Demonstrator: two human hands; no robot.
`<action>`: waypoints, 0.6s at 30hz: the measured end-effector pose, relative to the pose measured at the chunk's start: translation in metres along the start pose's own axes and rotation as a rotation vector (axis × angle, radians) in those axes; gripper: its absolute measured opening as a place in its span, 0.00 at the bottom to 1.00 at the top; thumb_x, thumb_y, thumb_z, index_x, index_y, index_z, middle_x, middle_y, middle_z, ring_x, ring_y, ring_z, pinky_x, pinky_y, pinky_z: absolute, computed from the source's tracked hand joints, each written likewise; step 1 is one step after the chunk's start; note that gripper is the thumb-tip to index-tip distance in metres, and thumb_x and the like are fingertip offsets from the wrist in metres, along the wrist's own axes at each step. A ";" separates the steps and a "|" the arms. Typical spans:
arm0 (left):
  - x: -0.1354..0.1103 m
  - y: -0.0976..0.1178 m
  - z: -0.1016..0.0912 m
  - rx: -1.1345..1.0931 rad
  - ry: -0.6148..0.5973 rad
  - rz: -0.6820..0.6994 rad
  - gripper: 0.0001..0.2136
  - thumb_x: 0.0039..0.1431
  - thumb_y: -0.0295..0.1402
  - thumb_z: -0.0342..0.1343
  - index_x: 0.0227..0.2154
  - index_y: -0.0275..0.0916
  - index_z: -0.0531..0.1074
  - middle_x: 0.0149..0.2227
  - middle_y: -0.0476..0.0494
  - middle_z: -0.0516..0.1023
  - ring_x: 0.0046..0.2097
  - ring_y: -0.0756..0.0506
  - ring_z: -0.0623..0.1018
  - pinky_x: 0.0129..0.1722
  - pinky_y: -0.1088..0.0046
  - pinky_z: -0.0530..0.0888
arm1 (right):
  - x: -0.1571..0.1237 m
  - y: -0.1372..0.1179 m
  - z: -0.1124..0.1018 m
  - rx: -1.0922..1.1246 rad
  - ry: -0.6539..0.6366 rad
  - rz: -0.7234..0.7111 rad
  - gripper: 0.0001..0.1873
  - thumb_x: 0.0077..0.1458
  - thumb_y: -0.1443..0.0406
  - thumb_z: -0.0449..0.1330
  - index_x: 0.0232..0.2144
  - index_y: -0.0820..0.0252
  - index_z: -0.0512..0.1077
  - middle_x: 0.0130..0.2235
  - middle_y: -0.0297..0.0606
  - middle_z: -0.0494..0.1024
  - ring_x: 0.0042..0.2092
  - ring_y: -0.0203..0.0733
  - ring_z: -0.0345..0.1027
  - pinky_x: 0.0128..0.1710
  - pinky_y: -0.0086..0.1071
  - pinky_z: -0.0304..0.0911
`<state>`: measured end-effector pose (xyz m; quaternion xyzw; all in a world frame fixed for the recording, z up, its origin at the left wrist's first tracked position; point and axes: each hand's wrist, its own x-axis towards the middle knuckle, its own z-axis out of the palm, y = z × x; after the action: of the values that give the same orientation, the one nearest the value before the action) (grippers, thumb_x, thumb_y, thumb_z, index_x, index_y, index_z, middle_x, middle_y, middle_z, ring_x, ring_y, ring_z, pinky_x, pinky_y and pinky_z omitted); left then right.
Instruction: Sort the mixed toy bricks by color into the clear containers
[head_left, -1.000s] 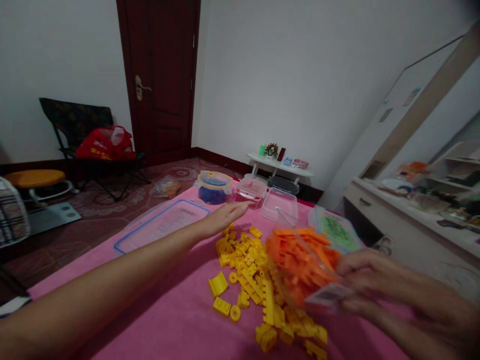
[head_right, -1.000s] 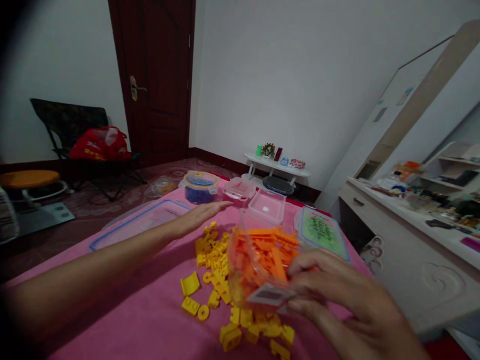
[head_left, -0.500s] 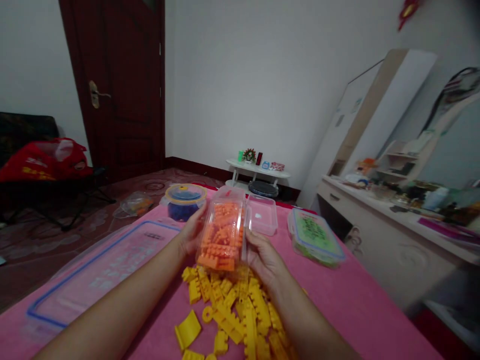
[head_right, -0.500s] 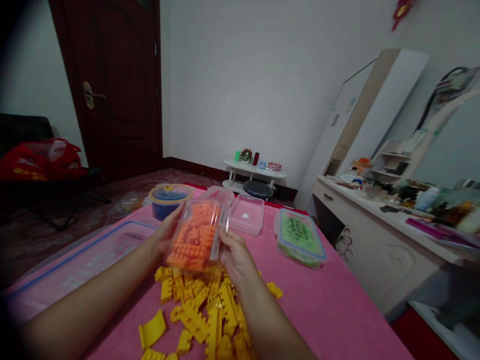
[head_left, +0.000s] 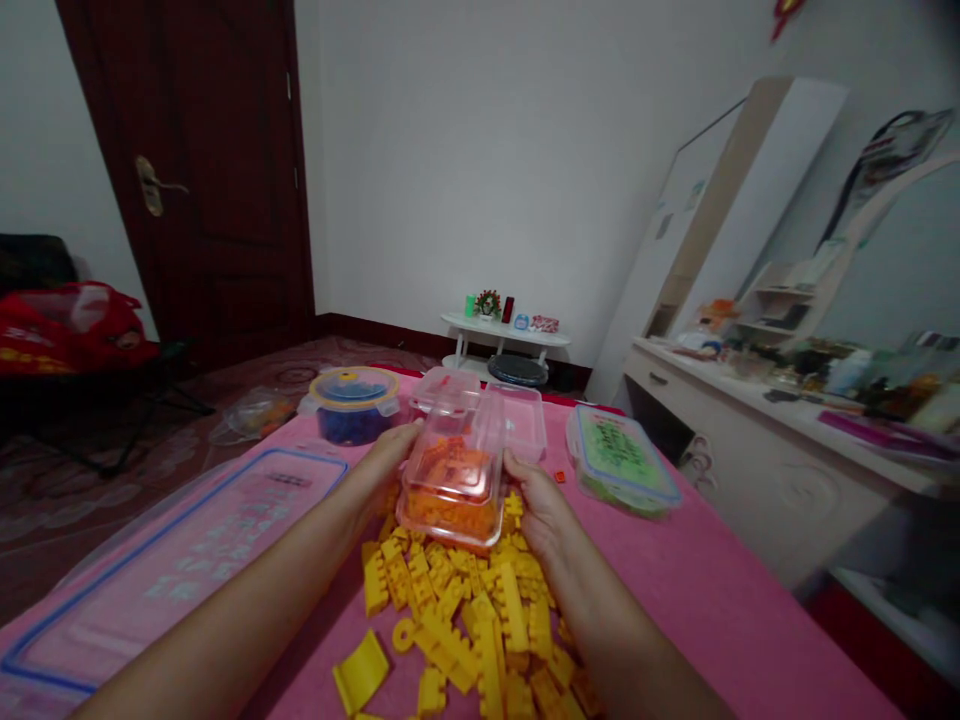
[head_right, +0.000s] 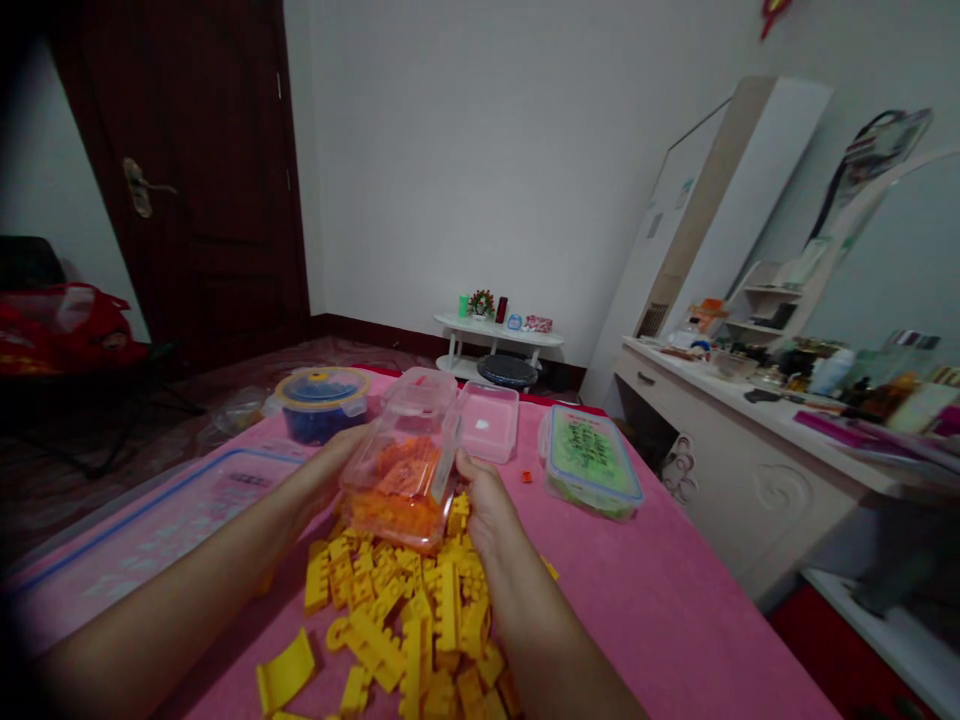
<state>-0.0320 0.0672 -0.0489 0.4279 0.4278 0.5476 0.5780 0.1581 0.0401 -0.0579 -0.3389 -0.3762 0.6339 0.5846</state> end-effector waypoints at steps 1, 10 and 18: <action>0.000 0.001 0.000 0.026 0.010 0.040 0.19 0.44 0.47 0.60 0.32 0.35 0.75 0.29 0.41 0.79 0.35 0.42 0.78 0.32 0.70 0.71 | 0.000 -0.003 0.001 0.031 0.021 0.009 0.08 0.41 0.62 0.66 0.24 0.60 0.73 0.29 0.36 0.80 0.34 0.42 0.73 0.36 0.32 0.67; -0.007 0.015 0.007 0.080 0.070 0.248 0.20 0.48 0.50 0.57 0.34 0.37 0.76 0.40 0.41 0.79 0.45 0.39 0.75 0.43 0.67 0.68 | -0.016 -0.025 0.014 0.127 0.100 0.139 0.07 0.47 0.69 0.60 0.19 0.61 0.70 0.18 0.31 0.73 0.19 0.31 0.63 0.20 0.24 0.58; -0.009 0.013 0.012 0.045 0.019 0.273 0.24 0.44 0.54 0.57 0.30 0.35 0.74 0.32 0.41 0.79 0.35 0.42 0.76 0.37 0.69 0.70 | -0.026 -0.036 0.024 0.135 0.090 0.148 0.09 0.48 0.70 0.61 0.19 0.62 0.69 0.18 0.31 0.73 0.18 0.29 0.62 0.19 0.22 0.59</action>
<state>-0.0247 0.0580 -0.0331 0.4897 0.3833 0.6154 0.4844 0.1567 0.0131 -0.0147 -0.3538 -0.2800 0.6832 0.5741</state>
